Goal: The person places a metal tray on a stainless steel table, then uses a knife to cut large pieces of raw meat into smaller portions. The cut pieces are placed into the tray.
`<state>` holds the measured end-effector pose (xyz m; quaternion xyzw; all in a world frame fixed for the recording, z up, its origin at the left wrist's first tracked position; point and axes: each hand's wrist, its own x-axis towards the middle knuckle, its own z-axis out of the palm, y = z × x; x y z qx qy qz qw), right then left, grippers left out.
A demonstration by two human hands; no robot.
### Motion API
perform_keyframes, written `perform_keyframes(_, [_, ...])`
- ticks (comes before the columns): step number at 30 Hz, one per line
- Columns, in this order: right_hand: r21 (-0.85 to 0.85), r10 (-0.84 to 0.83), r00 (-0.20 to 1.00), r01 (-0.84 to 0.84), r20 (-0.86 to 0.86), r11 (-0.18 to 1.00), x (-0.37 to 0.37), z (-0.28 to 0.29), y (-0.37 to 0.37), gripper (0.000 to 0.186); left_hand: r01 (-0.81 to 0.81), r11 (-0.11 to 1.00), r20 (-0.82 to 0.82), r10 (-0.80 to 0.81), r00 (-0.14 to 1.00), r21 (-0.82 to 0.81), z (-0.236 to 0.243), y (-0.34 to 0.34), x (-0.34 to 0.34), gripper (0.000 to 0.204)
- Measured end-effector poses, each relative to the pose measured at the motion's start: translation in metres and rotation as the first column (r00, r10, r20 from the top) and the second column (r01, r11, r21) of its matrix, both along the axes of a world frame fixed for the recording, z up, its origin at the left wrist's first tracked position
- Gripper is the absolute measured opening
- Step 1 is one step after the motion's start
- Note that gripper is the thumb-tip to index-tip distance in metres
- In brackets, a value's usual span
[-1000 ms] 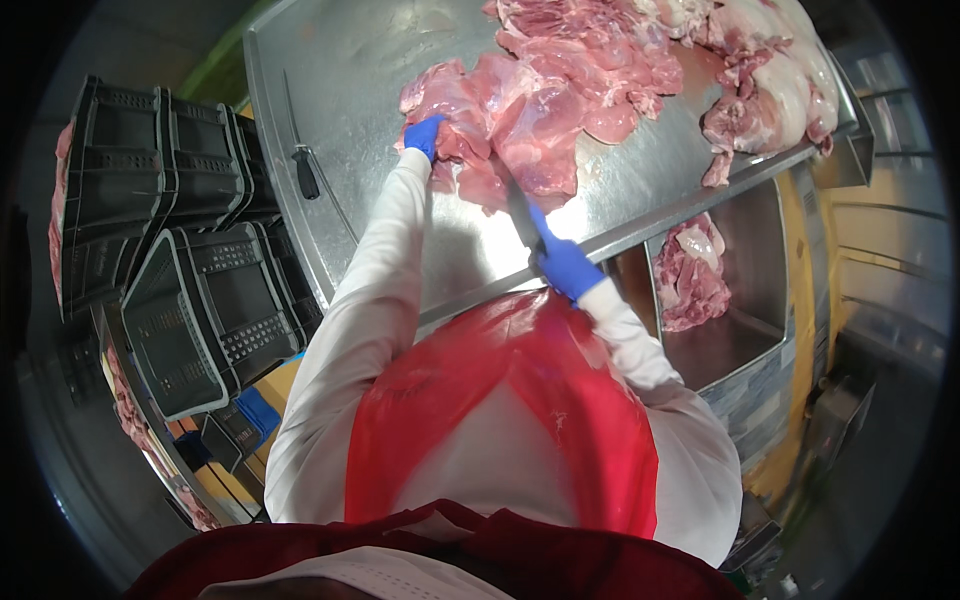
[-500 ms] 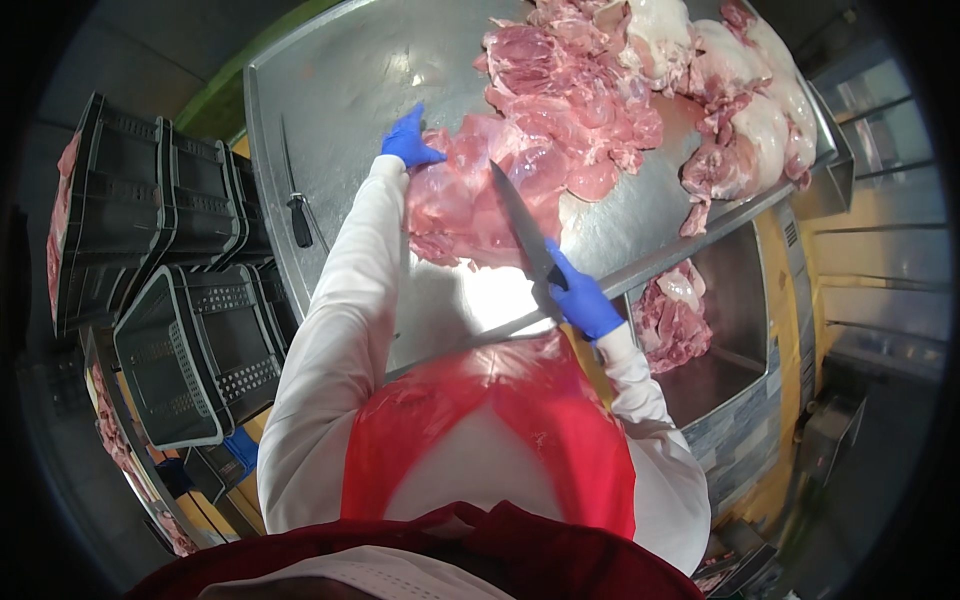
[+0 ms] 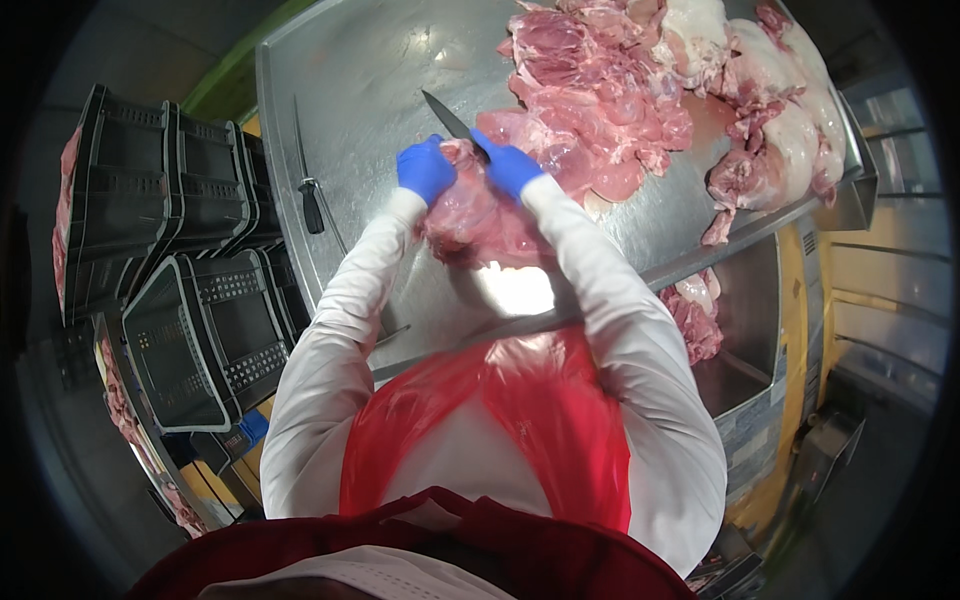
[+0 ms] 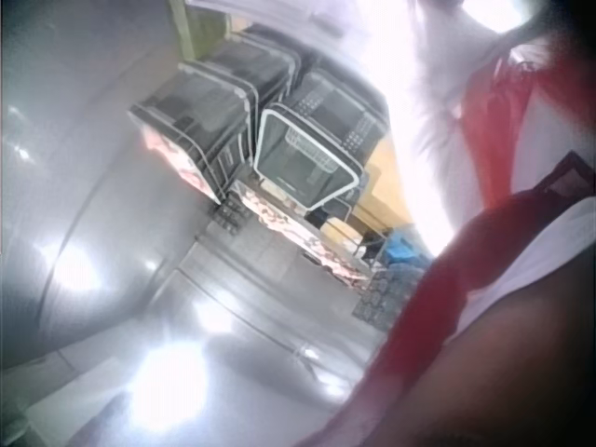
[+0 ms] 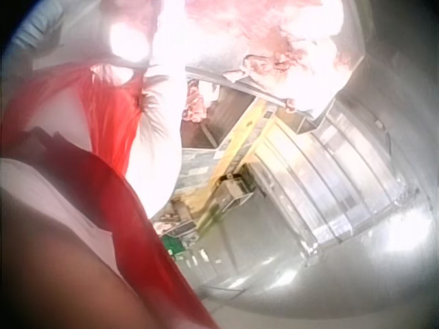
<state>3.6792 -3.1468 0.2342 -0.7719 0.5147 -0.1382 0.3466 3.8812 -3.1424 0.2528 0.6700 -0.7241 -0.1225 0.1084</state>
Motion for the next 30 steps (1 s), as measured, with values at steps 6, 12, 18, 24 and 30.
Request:
perform_keyframes(6, [0.148,0.099,0.993,-0.107,0.063,0.983,-0.032,0.039,0.032,0.069,0.094,0.954,0.028,-0.09,0.996,-0.286,0.025,0.028,0.003,0.023])
perform_keyframes(12, [0.367,0.132,0.99,-0.139,0.044,0.92,-0.146,0.11,0.184,0.073,-0.106,0.919,-0.341,-0.032,0.94,-0.379,0.047,0.049,0.008,0.019])
perform_keyframes(18, [0.543,-0.11,0.993,0.068,0.045,0.837,-0.162,0.157,0.218,0.076,-0.381,0.924,-0.261,0.379,0.888,0.045,0.0,0.095,0.062,0.024])
perform_keyframes(24, [0.298,-0.408,0.891,0.341,0.199,0.892,-0.142,0.119,0.243,0.078,-0.161,0.901,0.225,0.073,0.972,0.403,0.029,0.041,0.034,0.031])
perform_keyframes(30, [0.239,-0.311,0.948,0.287,0.069,0.928,-0.133,0.11,0.234,0.077,0.132,0.89,-0.123,-0.086,0.989,0.436,-0.029,-0.026,0.014,0.076])
